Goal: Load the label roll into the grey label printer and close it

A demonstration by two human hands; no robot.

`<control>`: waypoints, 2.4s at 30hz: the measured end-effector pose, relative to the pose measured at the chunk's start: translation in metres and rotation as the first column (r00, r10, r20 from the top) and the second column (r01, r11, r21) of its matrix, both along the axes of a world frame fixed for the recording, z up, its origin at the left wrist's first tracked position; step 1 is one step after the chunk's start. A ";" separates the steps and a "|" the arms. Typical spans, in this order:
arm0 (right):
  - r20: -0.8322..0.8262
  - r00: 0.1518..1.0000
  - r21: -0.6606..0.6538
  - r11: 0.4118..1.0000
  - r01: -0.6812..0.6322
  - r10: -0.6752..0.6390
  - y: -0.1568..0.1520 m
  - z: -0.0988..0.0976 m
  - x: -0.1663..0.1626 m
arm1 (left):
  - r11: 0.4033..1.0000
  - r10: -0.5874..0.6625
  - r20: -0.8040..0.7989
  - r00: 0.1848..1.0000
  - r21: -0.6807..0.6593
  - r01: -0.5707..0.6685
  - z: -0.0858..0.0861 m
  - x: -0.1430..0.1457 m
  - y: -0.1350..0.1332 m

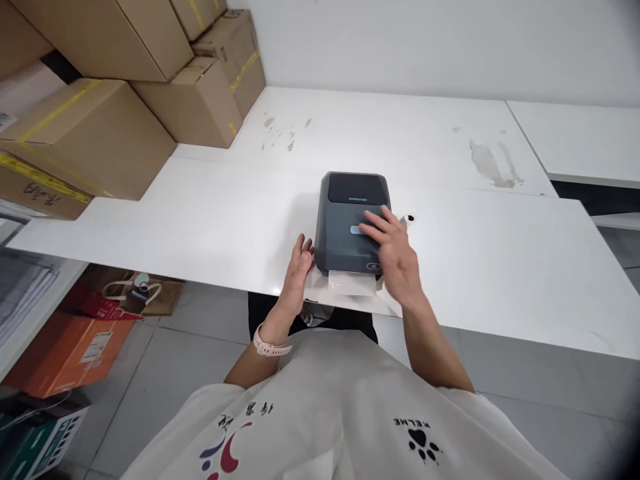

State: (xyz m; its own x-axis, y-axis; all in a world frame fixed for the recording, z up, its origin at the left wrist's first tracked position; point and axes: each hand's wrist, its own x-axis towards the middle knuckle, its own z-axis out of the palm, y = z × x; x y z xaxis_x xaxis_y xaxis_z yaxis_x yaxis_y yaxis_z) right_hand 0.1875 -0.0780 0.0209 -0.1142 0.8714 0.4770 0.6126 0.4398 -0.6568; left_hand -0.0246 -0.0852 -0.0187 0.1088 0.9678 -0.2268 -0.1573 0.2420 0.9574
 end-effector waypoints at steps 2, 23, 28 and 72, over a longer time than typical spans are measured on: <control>0.064 0.996 0.002 0.998 0.069 -0.069 -0.009 -0.009 -0.005 | 0.999 0.023 -0.016 1.000 0.026 -0.023 0.006 0.007 0.004; 0.102 0.972 0.121 0.973 0.198 -0.211 -0.009 -0.056 -0.014 | 0.965 0.192 -0.090 0.977 0.200 -0.171 -0.017 0.033 -0.003; 0.078 0.974 0.144 0.969 0.202 -0.214 -0.010 -0.049 -0.016 | 0.892 0.437 -0.147 0.887 0.199 -0.407 -0.031 0.026 -0.046; -0.086 0.985 0.169 0.972 0.162 -0.149 0.050 0.005 0.004 | 0.830 0.268 -0.245 0.932 0.550 -0.094 0.022 0.012 0.061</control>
State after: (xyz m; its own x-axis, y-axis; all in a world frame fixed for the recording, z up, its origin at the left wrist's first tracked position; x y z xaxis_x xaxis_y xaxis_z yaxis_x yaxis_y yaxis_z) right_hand 0.1911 -0.0275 0.0259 0.0562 0.7782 0.6255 0.6363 0.4549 -0.6231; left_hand -0.0127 -0.0246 0.0037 -0.0689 0.9433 0.3248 0.1661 -0.3102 0.9361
